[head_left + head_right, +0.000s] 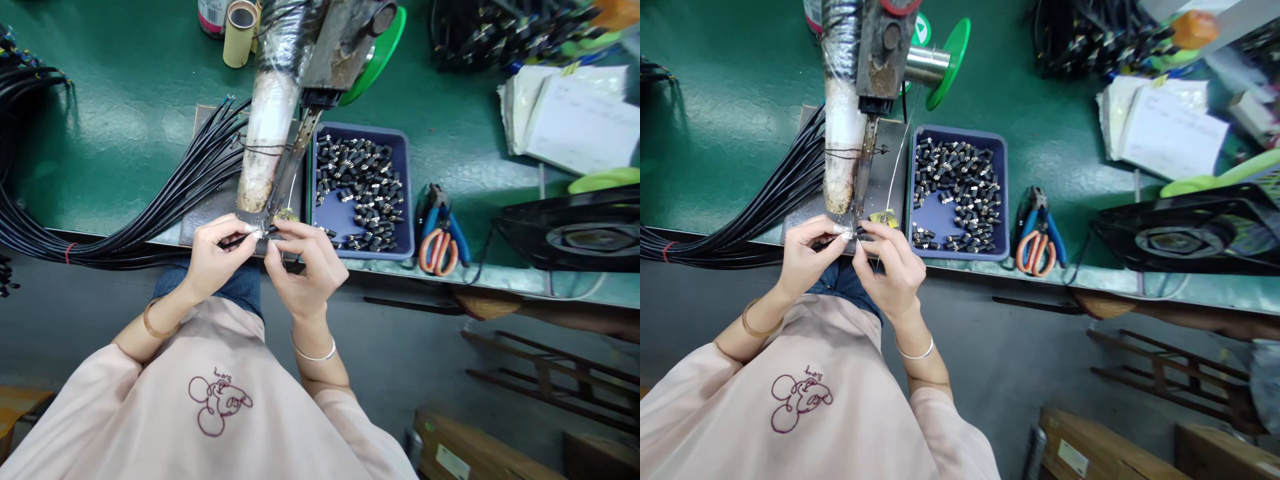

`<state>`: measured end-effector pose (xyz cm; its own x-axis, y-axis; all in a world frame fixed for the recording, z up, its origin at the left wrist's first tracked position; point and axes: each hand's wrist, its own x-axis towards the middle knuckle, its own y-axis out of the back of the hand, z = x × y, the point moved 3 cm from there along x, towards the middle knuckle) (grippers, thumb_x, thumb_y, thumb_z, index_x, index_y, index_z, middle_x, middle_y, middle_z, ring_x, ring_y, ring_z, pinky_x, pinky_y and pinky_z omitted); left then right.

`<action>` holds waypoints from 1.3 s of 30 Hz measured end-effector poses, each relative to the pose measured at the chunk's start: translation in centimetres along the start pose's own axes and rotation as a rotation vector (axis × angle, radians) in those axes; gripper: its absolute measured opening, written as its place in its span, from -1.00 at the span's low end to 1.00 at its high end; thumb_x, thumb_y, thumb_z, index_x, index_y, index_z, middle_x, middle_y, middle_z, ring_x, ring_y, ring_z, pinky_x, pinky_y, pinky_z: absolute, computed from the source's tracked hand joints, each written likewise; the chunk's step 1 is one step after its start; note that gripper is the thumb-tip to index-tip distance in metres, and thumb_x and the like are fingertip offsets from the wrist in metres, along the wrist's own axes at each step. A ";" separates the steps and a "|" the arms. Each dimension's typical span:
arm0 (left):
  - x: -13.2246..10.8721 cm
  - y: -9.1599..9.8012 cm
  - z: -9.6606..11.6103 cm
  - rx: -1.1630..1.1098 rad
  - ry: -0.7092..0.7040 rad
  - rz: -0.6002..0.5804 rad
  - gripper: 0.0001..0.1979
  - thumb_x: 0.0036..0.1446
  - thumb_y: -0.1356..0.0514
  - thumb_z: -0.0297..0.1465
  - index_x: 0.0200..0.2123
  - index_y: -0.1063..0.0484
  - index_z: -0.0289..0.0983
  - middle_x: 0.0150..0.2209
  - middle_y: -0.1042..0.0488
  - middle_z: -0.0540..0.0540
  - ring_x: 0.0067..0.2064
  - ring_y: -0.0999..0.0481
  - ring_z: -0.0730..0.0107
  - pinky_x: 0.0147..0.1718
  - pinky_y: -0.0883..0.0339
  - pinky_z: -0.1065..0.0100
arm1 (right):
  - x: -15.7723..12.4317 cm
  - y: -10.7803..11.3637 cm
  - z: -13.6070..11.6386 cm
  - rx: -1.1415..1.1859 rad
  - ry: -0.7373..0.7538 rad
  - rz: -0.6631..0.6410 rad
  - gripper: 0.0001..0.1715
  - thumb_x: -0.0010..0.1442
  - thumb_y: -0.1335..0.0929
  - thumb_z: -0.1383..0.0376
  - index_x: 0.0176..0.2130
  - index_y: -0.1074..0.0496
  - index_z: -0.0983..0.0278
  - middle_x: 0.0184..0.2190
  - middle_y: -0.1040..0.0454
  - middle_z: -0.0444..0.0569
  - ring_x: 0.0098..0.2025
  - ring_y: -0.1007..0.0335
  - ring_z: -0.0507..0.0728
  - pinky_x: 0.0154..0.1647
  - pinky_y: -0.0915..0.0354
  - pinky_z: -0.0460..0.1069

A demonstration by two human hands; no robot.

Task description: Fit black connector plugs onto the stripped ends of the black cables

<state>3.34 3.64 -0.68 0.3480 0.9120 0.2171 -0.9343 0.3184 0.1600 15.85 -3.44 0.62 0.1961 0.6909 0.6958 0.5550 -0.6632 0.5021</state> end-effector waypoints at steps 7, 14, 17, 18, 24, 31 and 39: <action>-0.2 0.2 0.0 0.036 0.043 -0.040 -0.84 0.07 -0.25 -0.45 -0.55 -0.47 -0.30 -0.58 -0.32 0.03 -0.55 -0.22 0.56 -0.58 -0.06 0.48 | -0.3 0.2 0.1 0.022 0.015 -0.059 -0.81 0.15 -0.39 0.48 -0.35 -0.37 0.19 -0.19 -0.64 -0.03 -0.21 -0.62 0.09 -0.20 -0.58 -0.02; -0.7 0.1 0.4 0.040 -0.013 -0.039 -0.86 0.10 -0.25 -0.47 -0.52 -0.49 -0.30 -0.57 -0.33 0.04 -0.55 -0.23 0.58 -0.56 -0.08 0.48 | -0.9 0.3 0.1 0.044 0.007 0.000 -0.81 0.15 -0.40 0.48 -0.31 -0.38 0.19 -0.21 -0.64 -0.02 -0.22 -0.63 0.10 -0.22 -0.58 -0.01; -1.1 0.1 0.5 0.055 -0.056 -0.065 -0.86 0.13 -0.24 -0.47 -0.48 -0.51 -0.31 -0.55 -0.37 0.02 -0.53 -0.27 0.56 -0.54 -0.14 0.48 | -1.4 0.5 0.1 0.055 0.007 0.031 -0.80 0.14 -0.41 0.47 -0.29 -0.39 0.19 -0.21 -0.65 -0.03 -0.24 -0.63 0.10 -0.25 -0.57 -0.02; -1.3 0.2 0.6 0.062 -0.075 -0.073 -0.85 0.14 -0.23 -0.47 -0.48 -0.52 -0.31 -0.54 -0.39 0.01 -0.53 -0.27 0.55 -0.53 -0.15 0.47 | -1.6 0.6 0.1 0.055 0.008 0.041 -0.81 0.14 -0.42 0.46 -0.29 -0.39 0.18 -0.22 -0.66 -0.04 -0.25 -0.63 0.09 -0.26 -0.57 -0.02; -2.2 0.2 0.3 0.041 -0.117 -0.135 -0.88 0.16 -0.23 -0.45 -0.41 -0.55 -0.30 -0.53 -0.42 0.00 -0.51 -0.30 0.53 -0.51 -0.19 0.47 | -2.8 1.0 0.4 0.040 0.007 0.079 -0.83 0.15 -0.42 0.42 -0.29 -0.40 0.17 -0.30 -0.67 -0.10 -0.31 -0.64 0.10 -0.31 -0.54 -0.01; -2.6 0.3 -0.1 -0.025 -0.035 -0.175 -0.86 0.12 -0.24 -0.47 -0.48 -0.52 -0.31 -0.57 -0.35 0.03 -0.54 -0.24 0.55 -0.55 -0.13 0.48 | -3.6 1.0 0.4 0.089 -0.026 0.070 -0.85 0.17 -0.41 0.43 -0.29 -0.41 0.18 -0.36 -0.66 -0.09 -0.35 -0.64 0.10 -0.36 -0.54 -0.02; -2.9 0.5 0.1 -0.055 -0.016 -0.184 -0.89 0.10 -0.25 -0.48 -0.47 -0.52 -0.31 -0.57 -0.37 0.03 -0.54 -0.27 0.55 -0.54 -0.13 0.48 | -3.7 1.0 0.1 0.164 -0.044 0.079 -0.78 0.11 -0.42 0.50 -0.26 -0.45 0.22 -0.35 -0.66 -0.07 -0.34 -0.63 0.09 -0.32 -0.53 -0.03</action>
<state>1.88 1.10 -1.12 0.5142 0.8329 0.2047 -0.8574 0.4936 0.1455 15.78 -6.62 -1.45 0.2771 0.6529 0.7050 0.6601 -0.6625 0.3541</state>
